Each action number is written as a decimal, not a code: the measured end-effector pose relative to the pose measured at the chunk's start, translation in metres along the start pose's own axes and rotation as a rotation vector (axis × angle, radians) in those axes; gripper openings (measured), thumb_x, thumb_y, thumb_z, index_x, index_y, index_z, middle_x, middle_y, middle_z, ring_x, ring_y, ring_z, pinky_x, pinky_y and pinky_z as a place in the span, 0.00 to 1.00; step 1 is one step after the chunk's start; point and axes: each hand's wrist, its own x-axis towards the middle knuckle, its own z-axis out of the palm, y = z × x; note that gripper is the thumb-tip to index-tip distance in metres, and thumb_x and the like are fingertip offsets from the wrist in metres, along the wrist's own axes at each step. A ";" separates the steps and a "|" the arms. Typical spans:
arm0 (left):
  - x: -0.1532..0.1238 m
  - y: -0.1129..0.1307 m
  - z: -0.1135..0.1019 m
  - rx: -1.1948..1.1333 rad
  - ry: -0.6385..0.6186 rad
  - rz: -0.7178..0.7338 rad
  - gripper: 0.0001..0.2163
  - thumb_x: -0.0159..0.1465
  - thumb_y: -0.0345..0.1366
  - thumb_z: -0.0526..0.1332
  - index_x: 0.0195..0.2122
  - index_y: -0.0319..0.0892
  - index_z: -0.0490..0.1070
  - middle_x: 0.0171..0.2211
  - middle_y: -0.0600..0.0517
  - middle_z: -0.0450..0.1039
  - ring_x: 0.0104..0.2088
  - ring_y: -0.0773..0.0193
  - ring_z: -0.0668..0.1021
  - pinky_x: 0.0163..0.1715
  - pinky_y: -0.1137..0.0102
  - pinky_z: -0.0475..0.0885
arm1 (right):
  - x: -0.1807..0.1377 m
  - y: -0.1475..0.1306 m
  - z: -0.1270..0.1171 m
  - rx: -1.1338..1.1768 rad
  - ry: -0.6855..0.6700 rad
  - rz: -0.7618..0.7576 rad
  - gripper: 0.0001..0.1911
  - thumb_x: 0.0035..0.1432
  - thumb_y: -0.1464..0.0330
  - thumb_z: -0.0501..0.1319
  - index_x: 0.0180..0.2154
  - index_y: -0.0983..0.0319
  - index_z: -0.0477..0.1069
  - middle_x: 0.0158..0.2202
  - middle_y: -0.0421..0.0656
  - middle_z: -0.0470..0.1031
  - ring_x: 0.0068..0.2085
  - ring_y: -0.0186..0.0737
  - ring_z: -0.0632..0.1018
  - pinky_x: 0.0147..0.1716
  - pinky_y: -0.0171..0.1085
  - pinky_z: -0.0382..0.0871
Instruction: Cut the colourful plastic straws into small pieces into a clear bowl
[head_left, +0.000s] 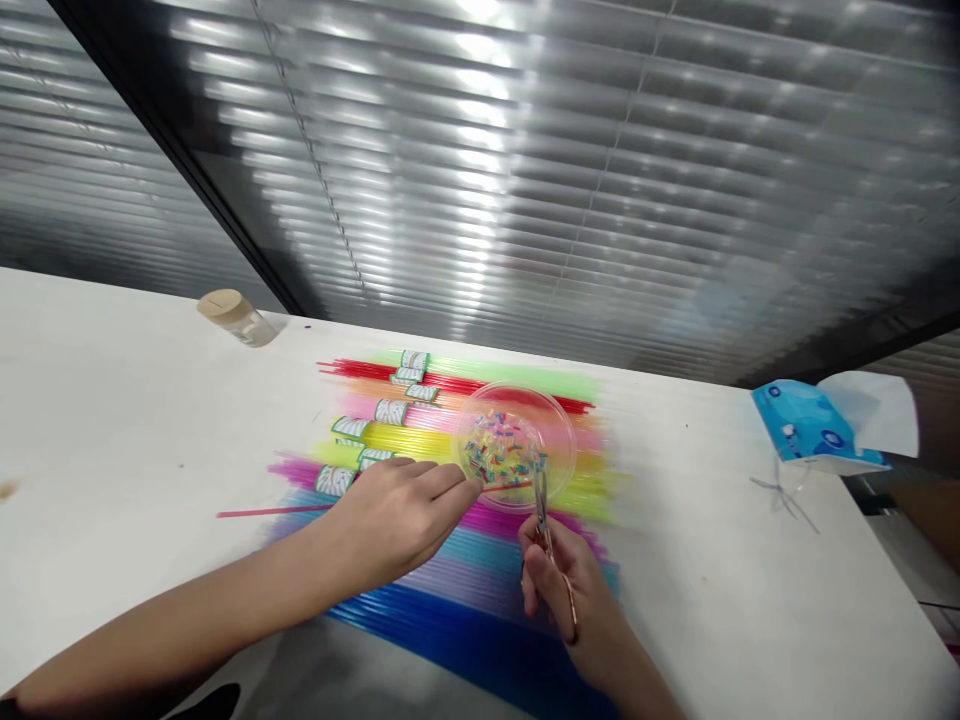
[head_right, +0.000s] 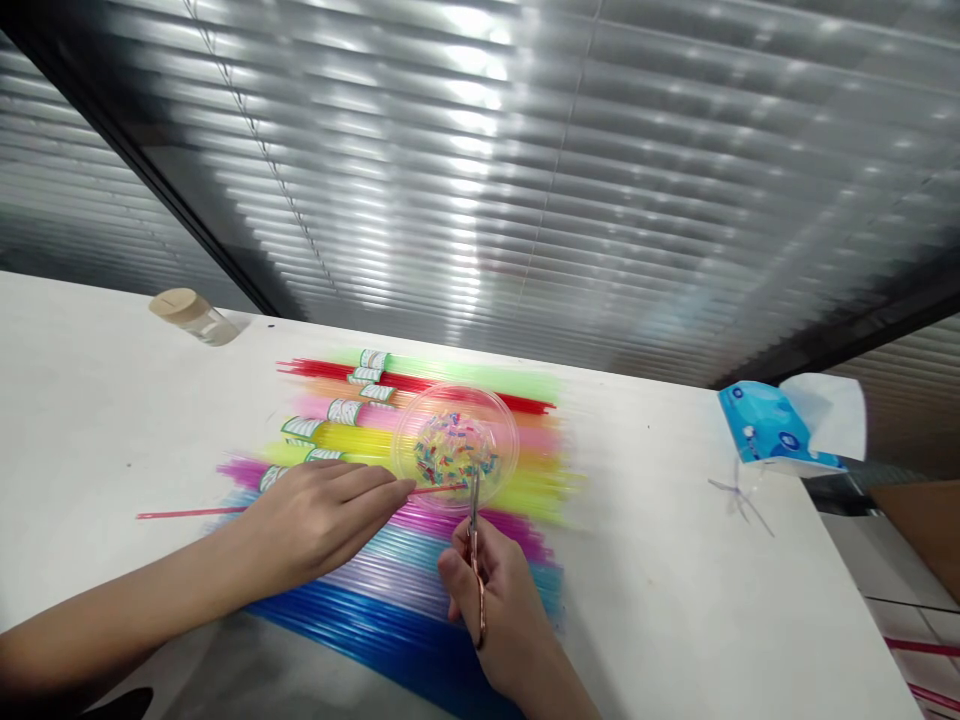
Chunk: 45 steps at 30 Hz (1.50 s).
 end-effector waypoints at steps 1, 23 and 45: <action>0.000 0.000 0.000 0.003 0.009 -0.002 0.11 0.71 0.24 0.51 0.43 0.39 0.73 0.28 0.54 0.77 0.22 0.61 0.79 0.19 0.67 0.71 | -0.001 0.000 0.000 -0.014 -0.008 -0.018 0.30 0.65 0.37 0.56 0.36 0.58 0.62 0.23 0.34 0.62 0.24 0.34 0.64 0.25 0.34 0.56; -0.004 0.004 0.003 -0.026 -0.053 0.015 0.12 0.71 0.24 0.51 0.50 0.38 0.72 0.34 0.49 0.79 0.28 0.63 0.81 0.26 0.70 0.76 | 0.002 0.001 0.000 -0.040 -0.029 -0.004 0.29 0.63 0.39 0.60 0.34 0.58 0.62 0.24 0.35 0.64 0.25 0.34 0.64 0.25 0.35 0.56; 0.000 0.005 -0.003 -0.035 -0.089 0.007 0.12 0.68 0.20 0.52 0.41 0.40 0.72 0.28 0.54 0.76 0.23 0.63 0.78 0.20 0.69 0.68 | 0.001 -0.006 0.000 -0.088 -0.040 0.001 0.31 0.61 0.36 0.58 0.34 0.58 0.61 0.26 0.36 0.63 0.27 0.36 0.64 0.27 0.37 0.56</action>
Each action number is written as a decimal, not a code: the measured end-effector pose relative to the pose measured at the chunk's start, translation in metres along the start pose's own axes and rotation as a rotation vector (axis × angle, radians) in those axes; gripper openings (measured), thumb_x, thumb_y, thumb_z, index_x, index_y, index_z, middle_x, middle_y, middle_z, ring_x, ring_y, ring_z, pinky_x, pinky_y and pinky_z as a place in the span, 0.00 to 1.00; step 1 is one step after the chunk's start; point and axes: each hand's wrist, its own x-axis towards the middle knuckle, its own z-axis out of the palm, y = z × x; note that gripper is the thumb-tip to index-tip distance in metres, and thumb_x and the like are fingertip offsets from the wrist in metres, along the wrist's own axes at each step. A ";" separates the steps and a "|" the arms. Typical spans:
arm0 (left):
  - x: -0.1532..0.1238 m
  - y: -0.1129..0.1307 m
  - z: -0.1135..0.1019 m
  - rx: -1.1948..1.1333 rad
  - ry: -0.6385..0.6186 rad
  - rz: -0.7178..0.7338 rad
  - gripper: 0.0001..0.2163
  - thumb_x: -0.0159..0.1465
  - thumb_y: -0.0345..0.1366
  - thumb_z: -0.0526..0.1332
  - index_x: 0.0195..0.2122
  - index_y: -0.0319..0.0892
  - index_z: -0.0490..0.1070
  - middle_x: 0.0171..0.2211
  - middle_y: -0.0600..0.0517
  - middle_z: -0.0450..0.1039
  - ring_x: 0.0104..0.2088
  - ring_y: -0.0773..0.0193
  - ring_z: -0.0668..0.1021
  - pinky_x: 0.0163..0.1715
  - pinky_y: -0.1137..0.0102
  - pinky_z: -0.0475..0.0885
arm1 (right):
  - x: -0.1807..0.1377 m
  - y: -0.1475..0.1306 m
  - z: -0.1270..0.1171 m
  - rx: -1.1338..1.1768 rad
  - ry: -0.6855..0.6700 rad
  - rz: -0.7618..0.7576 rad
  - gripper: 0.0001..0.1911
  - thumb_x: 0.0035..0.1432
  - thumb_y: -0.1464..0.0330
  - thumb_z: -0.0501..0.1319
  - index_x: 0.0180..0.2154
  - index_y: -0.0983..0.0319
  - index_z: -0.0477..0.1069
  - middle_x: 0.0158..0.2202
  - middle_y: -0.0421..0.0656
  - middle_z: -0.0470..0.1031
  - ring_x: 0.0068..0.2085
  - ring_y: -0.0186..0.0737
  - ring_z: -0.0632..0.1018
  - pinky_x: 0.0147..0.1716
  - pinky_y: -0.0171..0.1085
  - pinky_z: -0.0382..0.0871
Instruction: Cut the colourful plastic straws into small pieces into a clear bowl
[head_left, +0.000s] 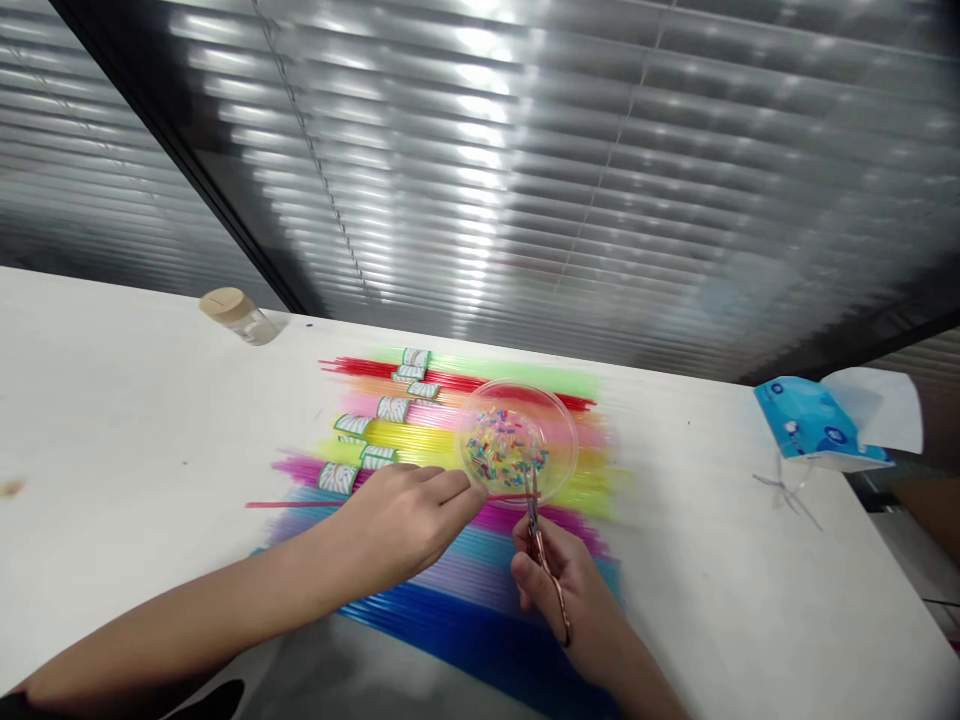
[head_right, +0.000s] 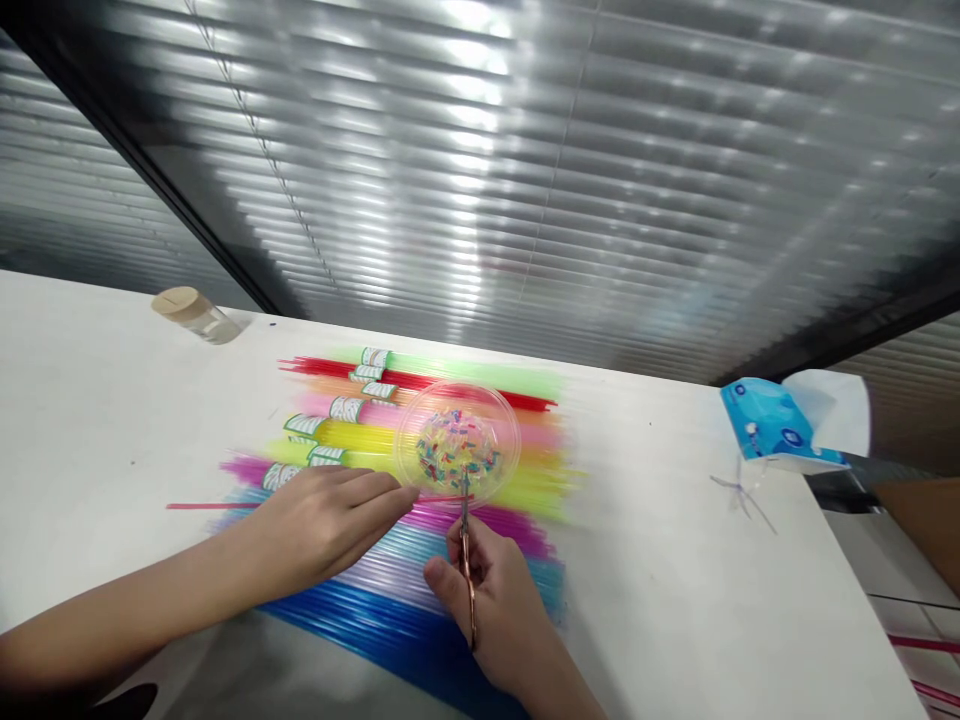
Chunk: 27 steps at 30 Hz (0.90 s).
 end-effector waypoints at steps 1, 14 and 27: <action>0.000 0.000 0.001 -0.008 -0.005 0.004 0.12 0.67 0.20 0.52 0.42 0.40 0.72 0.29 0.53 0.76 0.24 0.63 0.78 0.21 0.69 0.68 | 0.000 0.001 0.000 0.007 0.003 -0.002 0.31 0.61 0.36 0.58 0.34 0.58 0.61 0.26 0.36 0.63 0.27 0.36 0.64 0.27 0.37 0.56; -0.002 0.001 0.002 0.008 0.034 0.019 0.11 0.70 0.24 0.52 0.47 0.38 0.72 0.31 0.51 0.79 0.26 0.62 0.81 0.22 0.70 0.73 | 0.001 0.002 0.001 0.050 0.023 -0.001 0.31 0.62 0.37 0.59 0.34 0.58 0.62 0.24 0.35 0.62 0.26 0.35 0.63 0.26 0.35 0.56; 0.001 -0.005 -0.002 0.077 0.090 -0.015 0.12 0.69 0.22 0.52 0.47 0.39 0.72 0.29 0.53 0.78 0.24 0.64 0.80 0.19 0.72 0.70 | 0.000 0.002 0.001 0.044 0.066 0.016 0.31 0.63 0.36 0.56 0.37 0.58 0.63 0.24 0.35 0.63 0.24 0.36 0.66 0.24 0.35 0.61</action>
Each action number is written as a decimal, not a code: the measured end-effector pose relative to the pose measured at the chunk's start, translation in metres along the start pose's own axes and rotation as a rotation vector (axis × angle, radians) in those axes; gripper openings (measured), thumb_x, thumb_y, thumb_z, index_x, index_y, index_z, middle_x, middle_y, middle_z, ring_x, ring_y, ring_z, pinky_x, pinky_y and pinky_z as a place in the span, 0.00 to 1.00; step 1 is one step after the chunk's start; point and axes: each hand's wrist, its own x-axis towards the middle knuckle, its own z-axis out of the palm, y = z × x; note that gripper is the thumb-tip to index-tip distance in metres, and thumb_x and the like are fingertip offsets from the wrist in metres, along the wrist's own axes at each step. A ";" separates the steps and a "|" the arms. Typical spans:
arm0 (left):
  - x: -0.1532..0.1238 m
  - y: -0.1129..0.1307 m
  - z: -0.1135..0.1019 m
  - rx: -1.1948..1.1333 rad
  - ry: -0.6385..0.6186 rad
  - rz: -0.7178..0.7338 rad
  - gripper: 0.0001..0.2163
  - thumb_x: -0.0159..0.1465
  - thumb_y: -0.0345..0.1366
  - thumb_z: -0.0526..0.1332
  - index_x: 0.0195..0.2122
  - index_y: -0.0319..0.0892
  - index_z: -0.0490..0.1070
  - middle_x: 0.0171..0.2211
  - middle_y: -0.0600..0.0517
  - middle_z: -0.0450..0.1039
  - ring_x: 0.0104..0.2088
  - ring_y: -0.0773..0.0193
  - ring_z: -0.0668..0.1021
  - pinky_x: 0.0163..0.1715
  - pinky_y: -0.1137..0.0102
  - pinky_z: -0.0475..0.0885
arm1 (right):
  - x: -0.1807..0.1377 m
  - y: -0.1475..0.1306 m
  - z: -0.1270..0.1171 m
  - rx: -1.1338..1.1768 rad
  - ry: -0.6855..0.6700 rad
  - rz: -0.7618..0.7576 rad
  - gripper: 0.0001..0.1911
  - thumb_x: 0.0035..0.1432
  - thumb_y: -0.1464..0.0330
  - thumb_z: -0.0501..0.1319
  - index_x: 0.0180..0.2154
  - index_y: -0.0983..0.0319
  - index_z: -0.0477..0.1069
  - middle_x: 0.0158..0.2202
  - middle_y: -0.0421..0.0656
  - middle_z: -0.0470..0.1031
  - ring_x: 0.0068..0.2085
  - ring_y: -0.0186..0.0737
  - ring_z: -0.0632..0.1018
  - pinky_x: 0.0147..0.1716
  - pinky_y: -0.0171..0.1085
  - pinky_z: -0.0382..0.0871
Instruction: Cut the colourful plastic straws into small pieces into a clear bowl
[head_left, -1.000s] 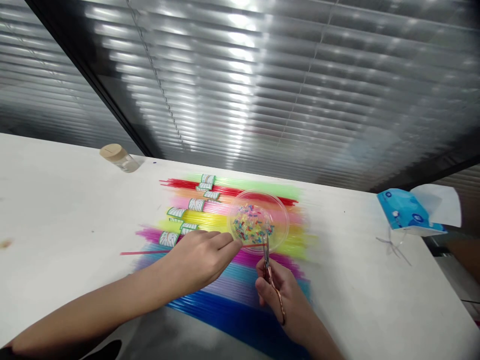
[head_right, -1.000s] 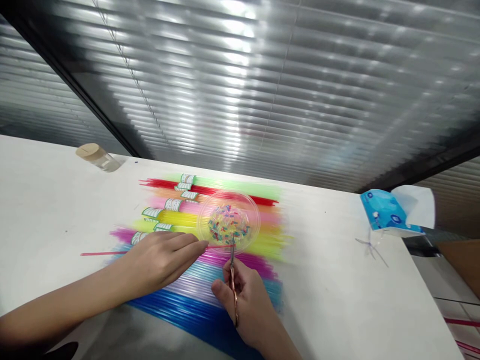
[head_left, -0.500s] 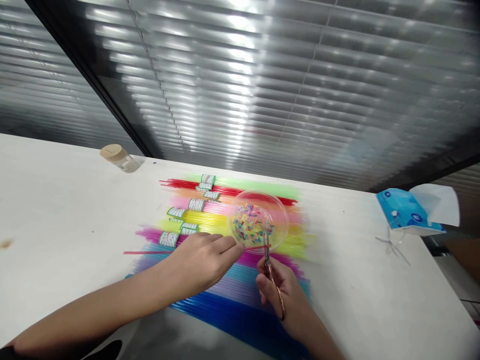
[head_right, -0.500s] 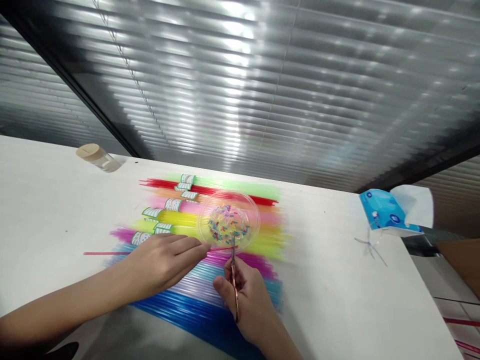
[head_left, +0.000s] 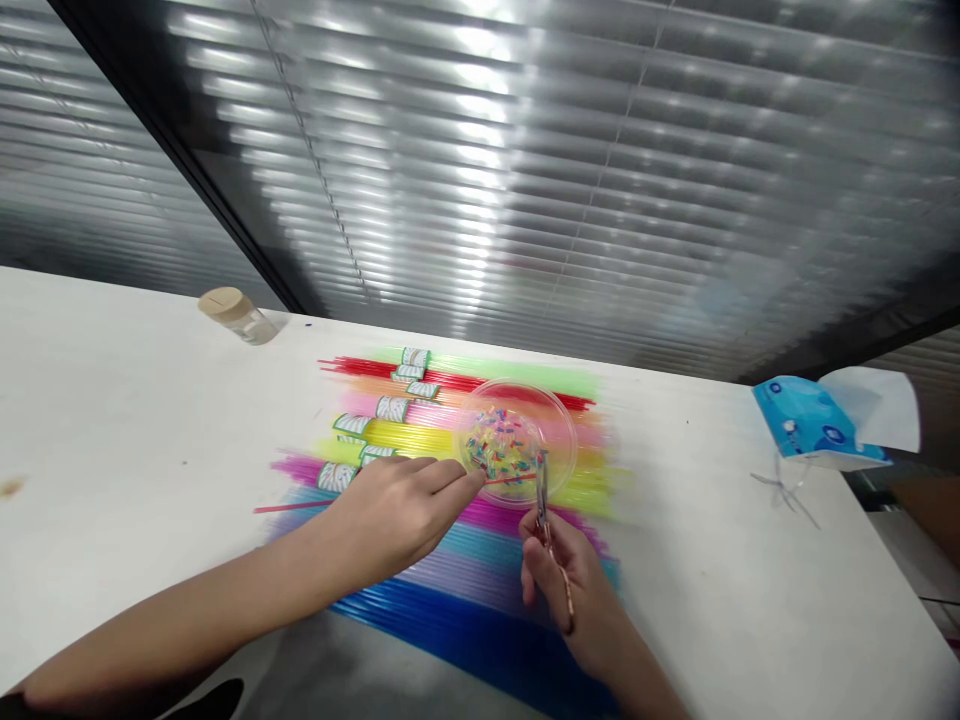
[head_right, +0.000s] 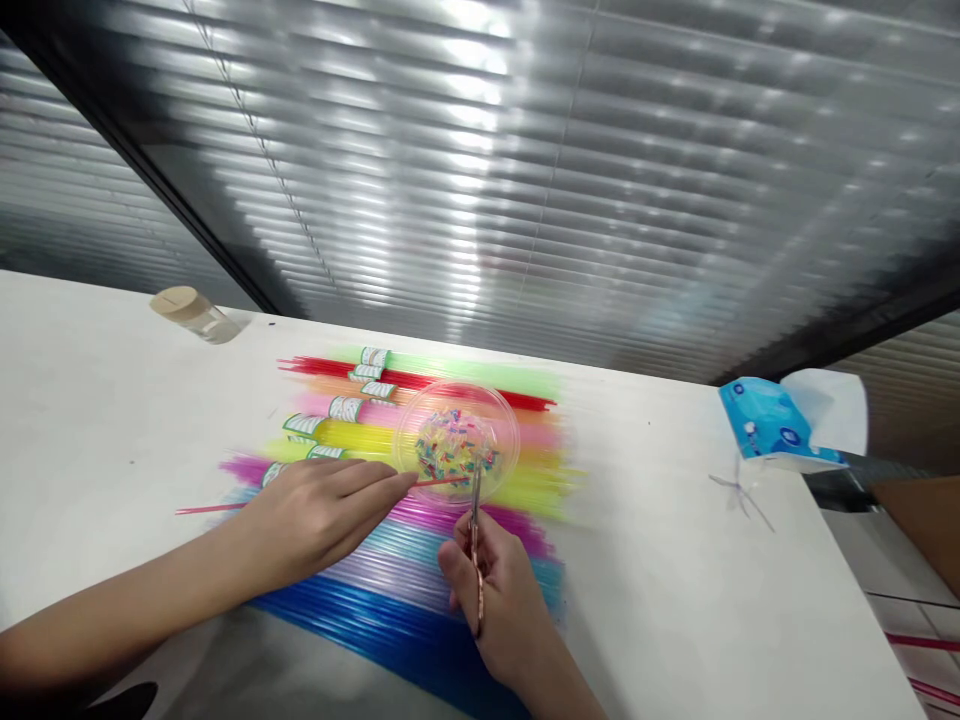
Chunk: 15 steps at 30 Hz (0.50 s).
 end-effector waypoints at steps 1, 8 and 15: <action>0.000 0.000 0.000 0.004 0.007 0.000 0.12 0.69 0.22 0.52 0.47 0.38 0.72 0.29 0.53 0.78 0.24 0.64 0.79 0.19 0.72 0.70 | -0.001 -0.001 0.000 -0.012 -0.004 -0.015 0.31 0.63 0.36 0.55 0.37 0.58 0.63 0.25 0.35 0.64 0.25 0.36 0.66 0.25 0.35 0.61; -0.002 0.002 0.004 -0.015 -0.007 0.017 0.12 0.71 0.24 0.52 0.48 0.39 0.73 0.32 0.52 0.80 0.25 0.64 0.81 0.22 0.71 0.73 | -0.001 -0.001 -0.001 -0.045 -0.051 -0.020 0.31 0.62 0.36 0.58 0.35 0.58 0.62 0.26 0.36 0.63 0.27 0.36 0.64 0.27 0.36 0.56; -0.003 0.004 0.004 -0.051 -0.038 0.031 0.12 0.70 0.22 0.52 0.44 0.39 0.73 0.32 0.51 0.79 0.27 0.64 0.81 0.24 0.71 0.74 | 0.001 -0.002 -0.002 -0.050 -0.042 -0.019 0.31 0.62 0.36 0.59 0.34 0.58 0.62 0.26 0.36 0.63 0.27 0.36 0.65 0.27 0.36 0.56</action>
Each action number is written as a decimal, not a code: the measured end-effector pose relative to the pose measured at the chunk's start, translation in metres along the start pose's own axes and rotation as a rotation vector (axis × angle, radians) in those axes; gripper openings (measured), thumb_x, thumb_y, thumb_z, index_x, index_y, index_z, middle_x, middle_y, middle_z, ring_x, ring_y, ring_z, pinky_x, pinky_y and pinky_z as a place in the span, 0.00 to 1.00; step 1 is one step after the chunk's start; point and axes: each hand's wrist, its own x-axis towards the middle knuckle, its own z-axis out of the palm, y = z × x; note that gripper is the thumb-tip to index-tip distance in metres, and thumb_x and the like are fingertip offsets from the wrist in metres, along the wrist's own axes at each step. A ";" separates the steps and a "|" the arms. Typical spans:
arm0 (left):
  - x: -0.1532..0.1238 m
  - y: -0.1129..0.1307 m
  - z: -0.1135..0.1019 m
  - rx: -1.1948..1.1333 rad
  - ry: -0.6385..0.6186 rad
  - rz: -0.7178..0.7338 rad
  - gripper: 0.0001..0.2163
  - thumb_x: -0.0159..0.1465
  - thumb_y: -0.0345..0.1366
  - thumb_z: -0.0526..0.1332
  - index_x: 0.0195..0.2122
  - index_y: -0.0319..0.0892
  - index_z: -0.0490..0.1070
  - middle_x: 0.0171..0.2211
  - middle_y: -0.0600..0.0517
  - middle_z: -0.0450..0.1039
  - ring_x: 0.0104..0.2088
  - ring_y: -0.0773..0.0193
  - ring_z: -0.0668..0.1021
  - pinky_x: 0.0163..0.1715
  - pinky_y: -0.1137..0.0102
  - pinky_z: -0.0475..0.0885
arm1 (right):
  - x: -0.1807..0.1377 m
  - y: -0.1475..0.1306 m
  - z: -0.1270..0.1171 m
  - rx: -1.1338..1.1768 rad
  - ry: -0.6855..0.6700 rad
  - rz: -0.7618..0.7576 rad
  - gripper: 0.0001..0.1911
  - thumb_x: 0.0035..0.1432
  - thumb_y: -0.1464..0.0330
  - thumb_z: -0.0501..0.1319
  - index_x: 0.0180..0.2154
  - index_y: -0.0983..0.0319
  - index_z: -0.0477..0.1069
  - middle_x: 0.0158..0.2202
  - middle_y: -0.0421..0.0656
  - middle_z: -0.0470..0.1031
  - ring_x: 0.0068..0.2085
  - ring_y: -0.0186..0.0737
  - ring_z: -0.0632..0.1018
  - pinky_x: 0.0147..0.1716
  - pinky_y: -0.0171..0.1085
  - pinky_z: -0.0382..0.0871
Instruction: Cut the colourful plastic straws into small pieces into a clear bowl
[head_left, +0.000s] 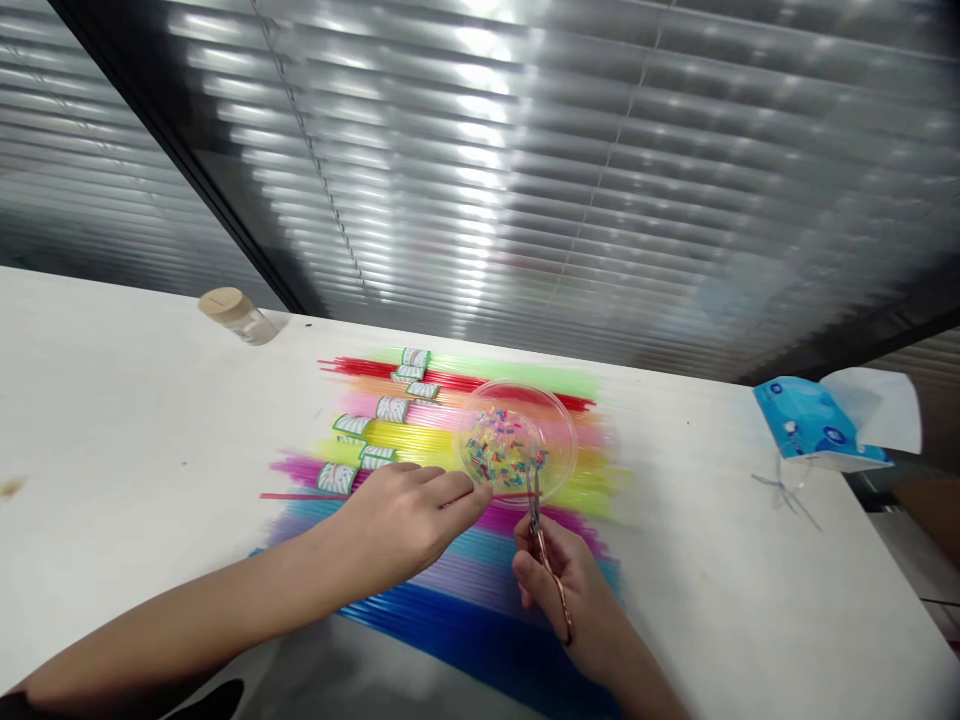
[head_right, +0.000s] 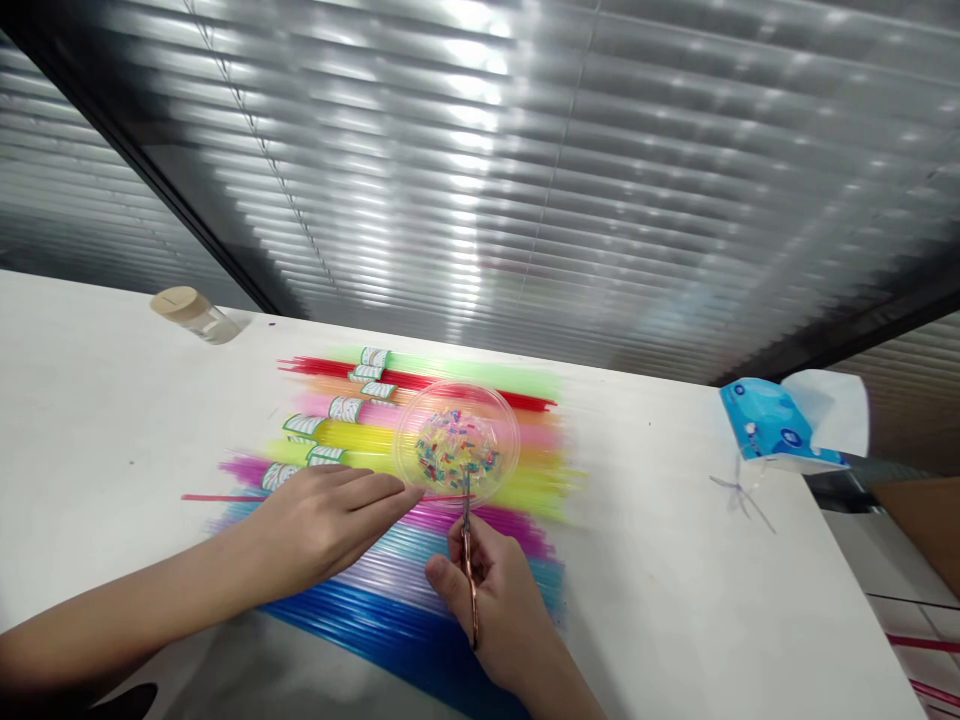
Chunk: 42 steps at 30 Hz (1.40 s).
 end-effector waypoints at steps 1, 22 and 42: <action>0.000 0.000 0.000 -0.001 -0.005 0.001 0.12 0.70 0.22 0.52 0.45 0.39 0.73 0.32 0.51 0.79 0.27 0.64 0.81 0.24 0.71 0.74 | 0.000 0.000 0.000 -0.002 0.000 0.000 0.31 0.62 0.36 0.58 0.34 0.58 0.62 0.26 0.36 0.63 0.27 0.36 0.65 0.27 0.37 0.56; 0.004 -0.001 -0.003 -0.008 0.063 -0.007 0.11 0.73 0.28 0.52 0.49 0.38 0.72 0.32 0.51 0.81 0.25 0.62 0.82 0.20 0.69 0.74 | 0.002 0.008 0.001 0.066 0.049 -0.003 0.31 0.61 0.37 0.61 0.35 0.59 0.63 0.24 0.35 0.62 0.26 0.34 0.62 0.26 0.35 0.56; 0.002 0.001 -0.002 -0.001 0.034 0.000 0.12 0.69 0.22 0.52 0.45 0.38 0.73 0.31 0.51 0.80 0.25 0.63 0.81 0.21 0.69 0.74 | -0.001 0.001 0.000 0.019 -0.027 -0.008 0.31 0.62 0.36 0.58 0.35 0.58 0.62 0.25 0.35 0.63 0.26 0.35 0.64 0.27 0.36 0.55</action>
